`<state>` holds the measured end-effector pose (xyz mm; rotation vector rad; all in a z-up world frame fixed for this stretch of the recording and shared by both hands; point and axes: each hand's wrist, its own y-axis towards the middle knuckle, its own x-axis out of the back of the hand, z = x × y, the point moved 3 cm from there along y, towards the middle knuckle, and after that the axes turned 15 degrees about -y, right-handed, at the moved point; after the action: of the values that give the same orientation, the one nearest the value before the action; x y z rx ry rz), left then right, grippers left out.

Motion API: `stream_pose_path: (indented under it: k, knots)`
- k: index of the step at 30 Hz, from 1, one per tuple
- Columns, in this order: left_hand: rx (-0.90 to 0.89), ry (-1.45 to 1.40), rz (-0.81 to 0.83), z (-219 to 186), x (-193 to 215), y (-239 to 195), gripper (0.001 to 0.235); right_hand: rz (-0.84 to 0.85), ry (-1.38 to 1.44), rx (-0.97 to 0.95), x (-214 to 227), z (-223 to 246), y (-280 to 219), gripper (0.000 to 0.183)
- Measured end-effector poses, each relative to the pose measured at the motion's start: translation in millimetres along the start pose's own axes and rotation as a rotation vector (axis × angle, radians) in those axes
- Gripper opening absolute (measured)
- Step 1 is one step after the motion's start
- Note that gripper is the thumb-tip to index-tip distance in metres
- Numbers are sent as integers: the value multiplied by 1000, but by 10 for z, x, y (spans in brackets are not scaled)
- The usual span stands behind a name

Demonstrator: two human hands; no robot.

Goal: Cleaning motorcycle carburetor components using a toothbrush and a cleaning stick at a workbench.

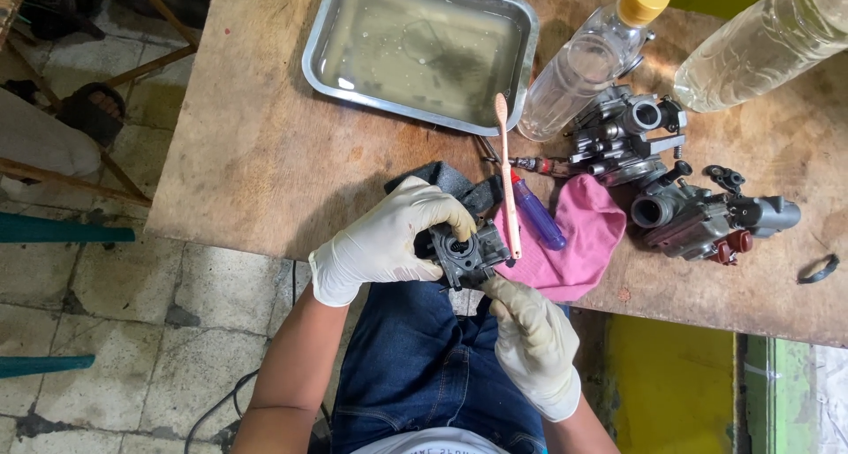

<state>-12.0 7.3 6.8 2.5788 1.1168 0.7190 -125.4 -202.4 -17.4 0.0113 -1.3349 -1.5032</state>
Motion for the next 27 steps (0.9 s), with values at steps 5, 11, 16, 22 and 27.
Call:
stream_pose_path:
  k: [5,11,16,22,27]
  knots:
    - [-17,-36,-42,19,17,-14,39,-57,177,-456,131,76,-85,17]
    - [-19,-36,-57,15,4,-8,35,-273,809,-895,174,1,-8,20]
    - [-12,-40,-60,-6,16,0,32,-267,854,-939,188,-26,19,23]
    - [25,-66,-77,35,40,-11,32,-184,-11,-330,210,-535,-559,26]
    - [54,-115,-110,45,49,26,36,18,-213,-152,299,-715,-835,57]
